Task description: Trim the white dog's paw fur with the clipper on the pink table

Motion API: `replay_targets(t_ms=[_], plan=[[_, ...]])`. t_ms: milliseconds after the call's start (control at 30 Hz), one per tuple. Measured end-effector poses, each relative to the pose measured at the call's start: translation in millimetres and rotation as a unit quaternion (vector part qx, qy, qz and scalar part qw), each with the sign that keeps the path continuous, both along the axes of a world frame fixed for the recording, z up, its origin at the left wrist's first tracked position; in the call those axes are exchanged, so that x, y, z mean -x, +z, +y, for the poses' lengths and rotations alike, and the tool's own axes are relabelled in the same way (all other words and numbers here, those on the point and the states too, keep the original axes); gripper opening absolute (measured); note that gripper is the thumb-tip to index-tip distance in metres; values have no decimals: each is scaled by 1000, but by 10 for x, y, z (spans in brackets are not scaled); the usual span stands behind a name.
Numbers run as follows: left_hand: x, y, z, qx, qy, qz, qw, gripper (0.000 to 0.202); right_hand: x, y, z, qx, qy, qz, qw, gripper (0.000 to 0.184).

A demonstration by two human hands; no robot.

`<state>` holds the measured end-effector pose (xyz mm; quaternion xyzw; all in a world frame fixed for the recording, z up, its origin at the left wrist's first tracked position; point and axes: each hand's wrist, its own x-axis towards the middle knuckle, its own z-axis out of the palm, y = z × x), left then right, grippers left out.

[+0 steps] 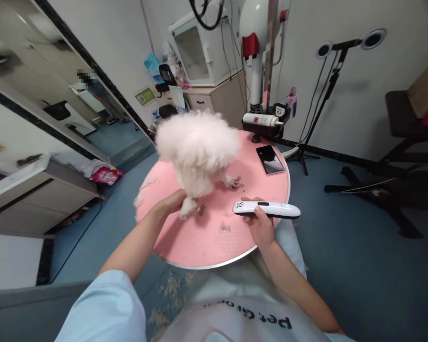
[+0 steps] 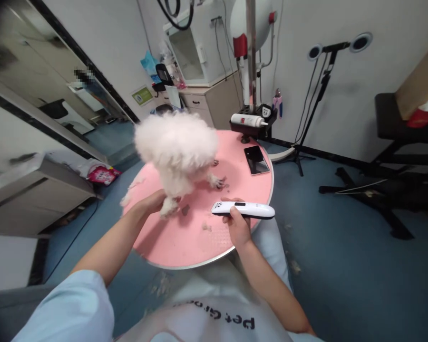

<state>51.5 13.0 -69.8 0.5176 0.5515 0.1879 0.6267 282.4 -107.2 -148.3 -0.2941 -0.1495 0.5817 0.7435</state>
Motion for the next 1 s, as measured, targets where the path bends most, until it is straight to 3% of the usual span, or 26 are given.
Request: replay_targets(t_ms=[200, 367, 600, 867, 1000], plan=[[-457, -92, -92, -18, 112, -97, 989, 24, 153, -16, -137, -50, 33, -89, 994, 40], [-756, -83, -154, -55, 153, -163, 973, 29, 278, 29, -264, -90, -13, -192, 977, 37], [-949, -74, -125, -97, 184, -209, 955, 25, 292, 228, -221, -109, -79, -259, 956, 43], [-1067, -74, -15, -96, 184, -241, 948, 25, 182, 136, -282, -74, -110, -300, 945, 49], [-1124, -12, -13, -85, 200, -244, 945, 26, 182, 182, -251, -73, -118, -330, 934, 47]])
